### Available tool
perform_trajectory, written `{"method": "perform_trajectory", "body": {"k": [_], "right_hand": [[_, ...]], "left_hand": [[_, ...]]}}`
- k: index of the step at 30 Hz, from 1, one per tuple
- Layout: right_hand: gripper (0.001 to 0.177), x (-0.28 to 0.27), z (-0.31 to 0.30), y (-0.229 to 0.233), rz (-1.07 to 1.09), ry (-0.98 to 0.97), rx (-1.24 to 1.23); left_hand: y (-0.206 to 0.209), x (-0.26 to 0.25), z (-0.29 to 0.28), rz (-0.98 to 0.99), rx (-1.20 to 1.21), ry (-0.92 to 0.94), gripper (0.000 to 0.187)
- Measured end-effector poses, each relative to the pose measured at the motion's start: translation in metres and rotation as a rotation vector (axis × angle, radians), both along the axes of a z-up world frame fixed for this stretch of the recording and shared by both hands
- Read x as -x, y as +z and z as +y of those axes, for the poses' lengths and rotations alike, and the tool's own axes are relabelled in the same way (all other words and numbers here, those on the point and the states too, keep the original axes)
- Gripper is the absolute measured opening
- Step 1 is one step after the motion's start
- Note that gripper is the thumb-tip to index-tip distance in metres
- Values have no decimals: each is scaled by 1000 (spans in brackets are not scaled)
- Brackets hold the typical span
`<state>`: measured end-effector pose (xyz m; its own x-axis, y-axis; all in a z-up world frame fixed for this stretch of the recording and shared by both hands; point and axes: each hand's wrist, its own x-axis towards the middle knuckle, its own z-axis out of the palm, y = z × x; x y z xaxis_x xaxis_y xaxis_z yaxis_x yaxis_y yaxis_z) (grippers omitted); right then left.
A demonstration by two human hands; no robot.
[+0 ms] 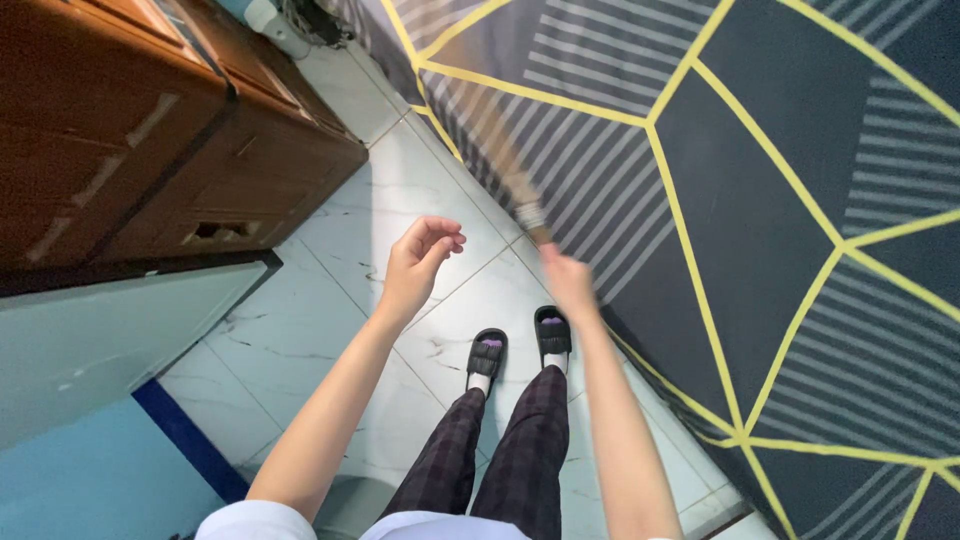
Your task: The person is tidying the bedroom by smoothing the bedsheet, using a small broom to dust the bed, and moving a pillow.
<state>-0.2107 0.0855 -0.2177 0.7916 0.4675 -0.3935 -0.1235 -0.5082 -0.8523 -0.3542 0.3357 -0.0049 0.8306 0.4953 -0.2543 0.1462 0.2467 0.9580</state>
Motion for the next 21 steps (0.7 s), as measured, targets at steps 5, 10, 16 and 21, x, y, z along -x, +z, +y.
{"method": "perform_trajectory", "body": {"k": [5,10,16,21], "right_hand": [[58,-74,18,67,543,-552,-247],[64,-98,64,10,387,-14,172],[64,-95,73,96,83,451,341],[48,-127,16,109,-248,293,-17]], "left_hand": [[3,2,7,37,-9,75,16],[0,-8,-1,63,13,154,16],[-4,-34,-18,78,6,237,16],[4,-51,-23,29,36,282,16]]}}
